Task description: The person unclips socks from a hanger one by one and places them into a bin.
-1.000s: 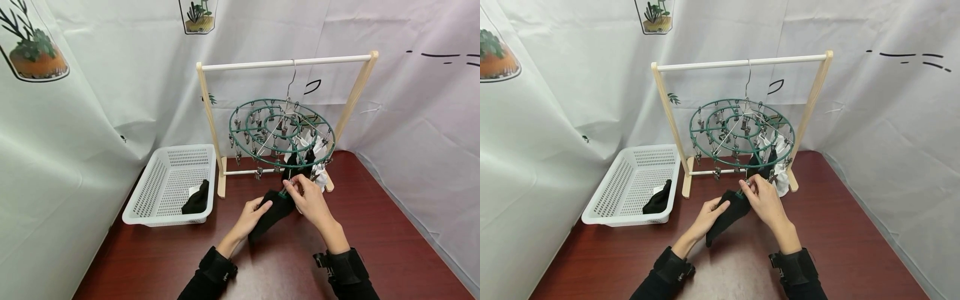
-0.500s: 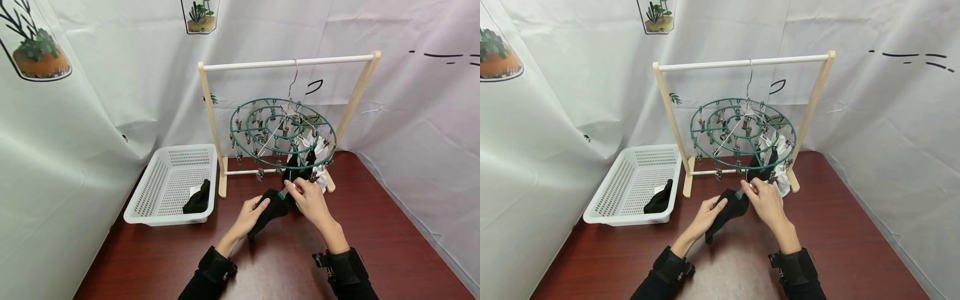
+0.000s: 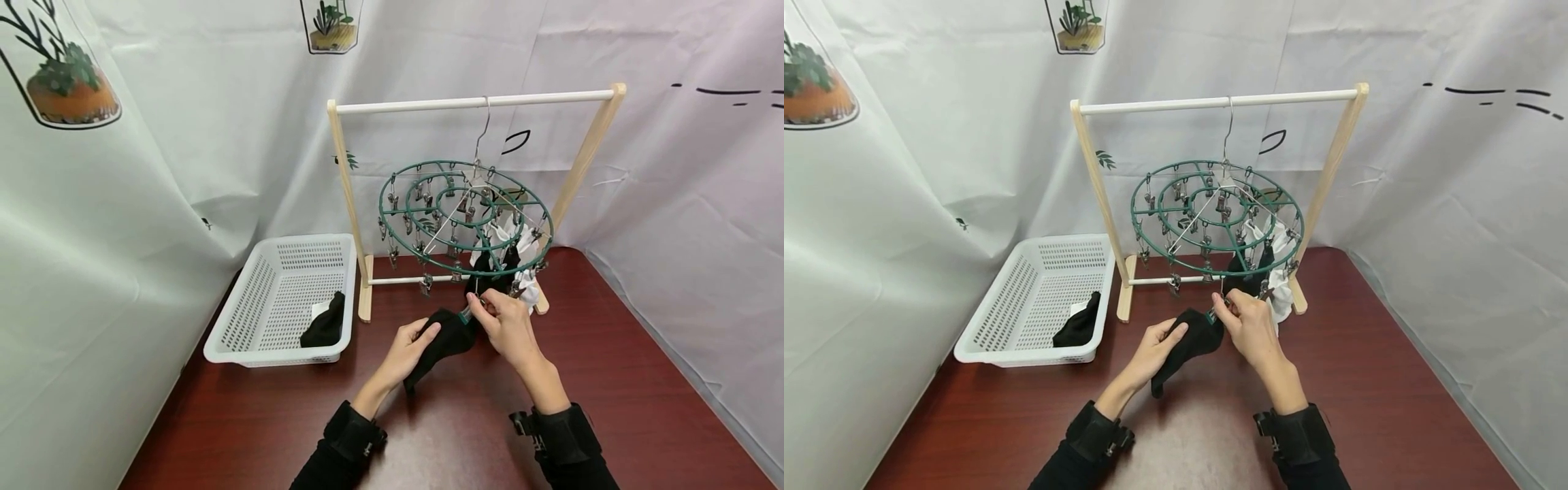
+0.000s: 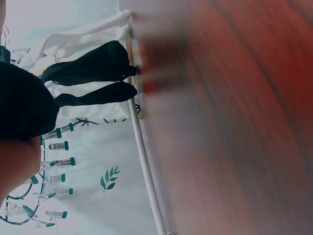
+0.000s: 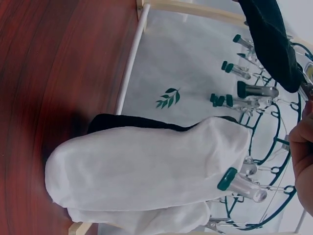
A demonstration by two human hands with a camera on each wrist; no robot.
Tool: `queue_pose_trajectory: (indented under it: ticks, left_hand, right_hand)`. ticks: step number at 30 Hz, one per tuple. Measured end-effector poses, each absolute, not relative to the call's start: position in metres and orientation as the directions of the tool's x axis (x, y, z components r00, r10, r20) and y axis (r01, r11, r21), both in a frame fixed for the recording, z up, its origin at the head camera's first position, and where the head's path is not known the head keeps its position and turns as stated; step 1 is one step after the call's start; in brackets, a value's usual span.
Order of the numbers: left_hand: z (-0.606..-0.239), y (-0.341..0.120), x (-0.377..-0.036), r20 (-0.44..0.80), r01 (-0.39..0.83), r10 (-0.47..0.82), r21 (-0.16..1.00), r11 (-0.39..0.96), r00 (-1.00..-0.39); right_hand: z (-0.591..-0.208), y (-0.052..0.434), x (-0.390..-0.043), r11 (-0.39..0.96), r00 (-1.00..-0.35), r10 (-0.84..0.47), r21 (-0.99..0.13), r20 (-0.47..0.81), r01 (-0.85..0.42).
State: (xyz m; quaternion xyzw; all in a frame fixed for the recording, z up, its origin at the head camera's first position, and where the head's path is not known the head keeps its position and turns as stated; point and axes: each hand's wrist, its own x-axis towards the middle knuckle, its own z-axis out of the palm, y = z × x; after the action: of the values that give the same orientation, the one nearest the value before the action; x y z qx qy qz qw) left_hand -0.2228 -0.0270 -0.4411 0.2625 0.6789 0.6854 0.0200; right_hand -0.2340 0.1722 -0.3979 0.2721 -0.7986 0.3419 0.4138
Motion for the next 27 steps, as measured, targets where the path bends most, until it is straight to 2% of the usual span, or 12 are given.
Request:
queue_pose_trajectory:
  ticks: [9,15,18,24,27]
  left_hand:
    - [-0.437,-0.035,-0.221,0.336,0.353,0.401,0.935,-0.032,-0.852]
    - [-0.430,-0.044,-0.221,0.373,0.398,0.352,0.917,-0.001,-0.859]
    - [-0.430,-0.051,-0.226,0.385,0.406,0.304,0.914,0.005,-0.871]
    - [-0.428,-0.077,-0.241,0.389,0.404,0.154,0.912,0.077,-0.908]
    - [-0.418,-0.095,-0.245,0.415,0.419,0.057,0.899,0.126,-0.908]
  right_hand:
    - [-0.394,0.176,-0.232,0.640,-0.491,-0.148,-0.295,0.859,-0.710]
    - [-0.393,0.176,-0.232,0.632,-0.458,-0.147,-0.273,0.877,-0.725]
    - [-0.393,0.175,-0.232,0.625,-0.447,-0.147,-0.267,0.883,-0.733]
    - [-0.395,0.176,-0.232,0.631,-0.481,-0.140,-0.297,0.865,-0.717]
    - [-0.395,0.176,-0.232,0.627,-0.496,-0.138,-0.312,0.857,-0.713]
